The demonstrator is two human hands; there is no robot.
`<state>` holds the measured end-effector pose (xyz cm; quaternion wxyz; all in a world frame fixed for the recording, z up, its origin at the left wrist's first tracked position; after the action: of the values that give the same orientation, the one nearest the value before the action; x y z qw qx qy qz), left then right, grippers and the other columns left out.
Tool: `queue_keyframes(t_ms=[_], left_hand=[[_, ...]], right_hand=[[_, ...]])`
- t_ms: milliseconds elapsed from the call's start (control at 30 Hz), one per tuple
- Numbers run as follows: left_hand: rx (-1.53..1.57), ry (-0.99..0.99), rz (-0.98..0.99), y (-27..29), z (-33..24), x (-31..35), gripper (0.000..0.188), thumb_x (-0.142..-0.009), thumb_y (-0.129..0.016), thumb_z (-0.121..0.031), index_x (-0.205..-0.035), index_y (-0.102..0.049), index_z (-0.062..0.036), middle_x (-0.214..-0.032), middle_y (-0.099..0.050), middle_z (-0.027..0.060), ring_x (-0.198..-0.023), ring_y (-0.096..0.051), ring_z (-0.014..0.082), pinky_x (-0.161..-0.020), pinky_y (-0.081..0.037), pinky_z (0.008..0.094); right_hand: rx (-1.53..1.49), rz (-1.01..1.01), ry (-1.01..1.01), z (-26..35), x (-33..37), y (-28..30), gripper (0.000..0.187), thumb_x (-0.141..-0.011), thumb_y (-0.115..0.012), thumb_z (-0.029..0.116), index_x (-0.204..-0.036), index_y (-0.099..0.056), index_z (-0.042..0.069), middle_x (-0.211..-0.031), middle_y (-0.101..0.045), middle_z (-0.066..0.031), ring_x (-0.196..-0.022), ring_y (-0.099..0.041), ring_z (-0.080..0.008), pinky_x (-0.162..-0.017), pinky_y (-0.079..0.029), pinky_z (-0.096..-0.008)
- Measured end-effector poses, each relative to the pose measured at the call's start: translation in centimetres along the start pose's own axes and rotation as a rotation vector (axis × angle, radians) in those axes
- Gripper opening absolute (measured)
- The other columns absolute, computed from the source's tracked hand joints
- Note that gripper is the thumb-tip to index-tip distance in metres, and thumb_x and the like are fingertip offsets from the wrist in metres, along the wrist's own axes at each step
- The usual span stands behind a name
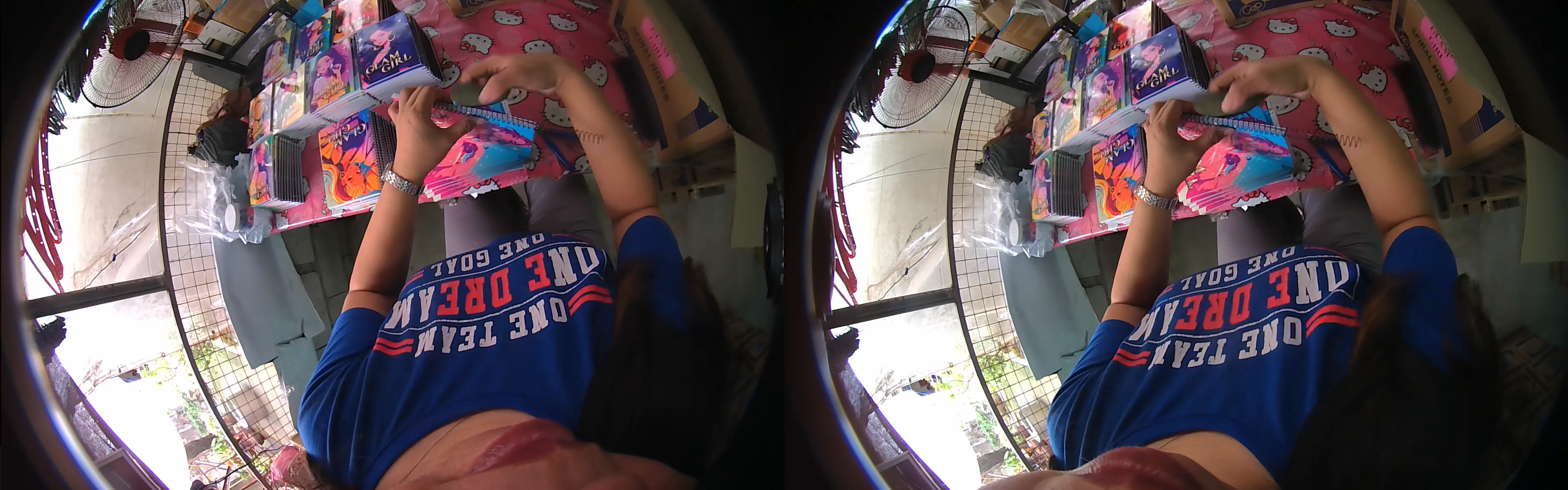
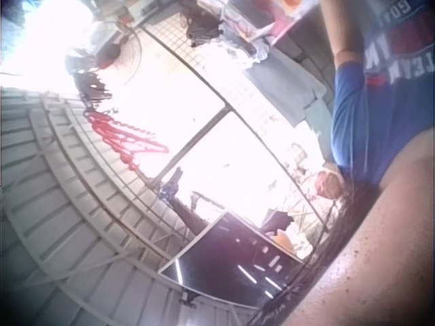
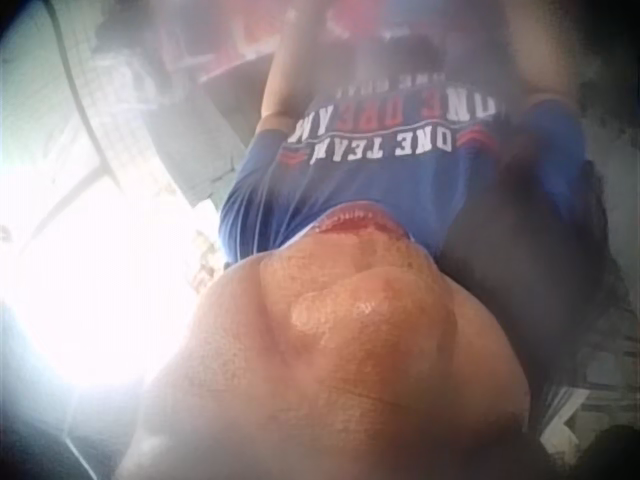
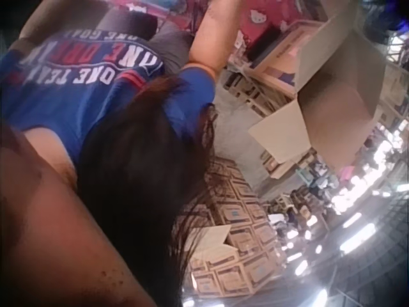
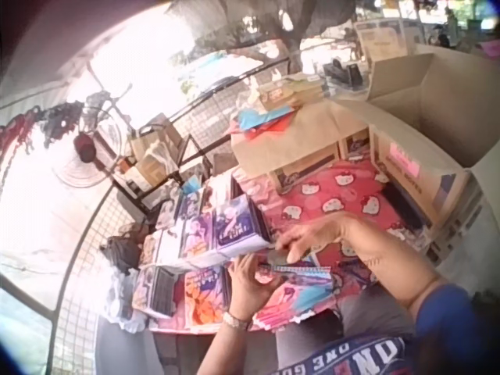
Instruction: The person organizes a series of notebooks on a table by checking their spiral bindings and placing them into stacks.
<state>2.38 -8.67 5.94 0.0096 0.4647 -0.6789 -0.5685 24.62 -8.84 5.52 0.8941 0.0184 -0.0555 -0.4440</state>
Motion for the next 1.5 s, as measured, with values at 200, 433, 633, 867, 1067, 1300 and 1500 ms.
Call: queue_keyframes(t_ms=[200,433,633,867,1067,1300,1500], left_hand=[[0.073,-0.02,0.001,1.4,1.0,0.5,0.044,-0.063,-0.089,-0.026,-0.095,-0.066,-0.0076,-0.096,-0.066,0.0068,-0.097,-0.058,0.0289,-0.084,-0.044,0.0411],[0.246,0.082,0.076,2.7,3.8,0.6,0.032,-0.079,-0.082,-0.019,-0.099,-0.065,-0.0016,-0.096,-0.064,0.0068,-0.077,-0.062,0.0159,-0.068,-0.05,0.0298],[0.381,0.127,0.15,1.4,4.0,0.2,0.03,-0.082,-0.08,-0.013,-0.102,-0.062,0.0,-0.094,-0.064,0.0061,-0.077,-0.066,0.0118,-0.068,-0.051,0.026],[0.408,0.165,0.202,0.2,2.3,-0.6,0.033,-0.082,-0.079,-0.01,-0.105,-0.058,-0.0001,-0.094,-0.069,0.0078,-0.079,-0.068,0.012,-0.07,-0.053,0.0256],[0.424,0.227,0.192,0.4,2.1,-0.3,0.031,-0.082,-0.078,-0.005,-0.105,-0.057,0.0001,-0.09,-0.07,0.0053,-0.08,-0.068,0.0114,-0.072,-0.053,0.0245],[0.543,0.424,0.033,1.5,3.1,1.1,0.023,-0.089,-0.068,0.0,-0.11,-0.06,0.0037,-0.091,-0.069,0.0067,-0.078,-0.067,0.0108,-0.068,-0.054,0.0243],[0.59,0.395,-0.286,0.5,4.7,4.8,0.016,-0.098,-0.06,-0.009,-0.107,-0.063,0.0042,-0.088,-0.067,0.0056,-0.072,-0.063,0.0087,-0.062,-0.058,0.0251]], right_hand=[[-0.18,0.145,0.247,0.7,-1.3,-0.9,0.059,-0.085,-0.067,0.031,-0.133,-0.055,-0.002,-0.118,-0.065,-0.0093,-0.109,-0.061,-0.0154,-0.094,-0.046,-0.029],[-0.264,0.153,0.16,0.2,-3.5,-0.4,0.061,-0.084,-0.066,0.035,-0.135,-0.054,0.003,-0.117,-0.064,-0.0056,-0.111,-0.058,-0.0114,-0.094,-0.046,-0.0276],[-0.142,0.114,0.118,-0.2,-3.9,0.1,0.063,-0.084,-0.068,0.038,-0.133,-0.055,0.0,-0.107,-0.066,-0.0053,-0.098,-0.062,-0.0114,-0.088,-0.048,-0.0266],[-0.235,0.077,0.23,-1.3,-2.0,0.8,0.056,-0.084,-0.068,0.034,-0.131,-0.057,0.004,-0.108,-0.065,-0.0027,-0.095,-0.059,-0.0075,-0.081,-0.047,-0.0245],[-0.279,0.139,0.224,0.0,-1.9,-0.5,0.046,-0.084,-0.068,0.036,-0.115,-0.063,0.001,-0.09,-0.06,0.0014,-0.082,-0.055,-0.006,-0.075,-0.045,-0.0221],[0.919,-0.628,-0.289,-15.1,1.8,6.6,0.055,-0.081,-0.073,0.045,-0.121,-0.061,0.01,-0.11,-0.065,-0.011,-0.102,-0.062,-0.0331,-0.091,-0.048,-0.0407],[1.181,-0.977,-0.083,-18.8,9.1,-4.2,0.071,-0.085,-0.072,0.034,-0.143,-0.043,0.005,-0.139,-0.048,-0.018,-0.125,-0.05,-0.0377,-0.103,-0.043,-0.0449]])
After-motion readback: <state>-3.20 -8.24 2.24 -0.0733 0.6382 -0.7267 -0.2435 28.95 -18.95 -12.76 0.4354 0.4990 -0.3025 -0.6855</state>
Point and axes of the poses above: each hand's wrist, its own x-axis away from the middle knuckle, its own y-axis out of the back of the hand, z = x × y, the point moved 2 cm from there along -x, towards the middle knuckle
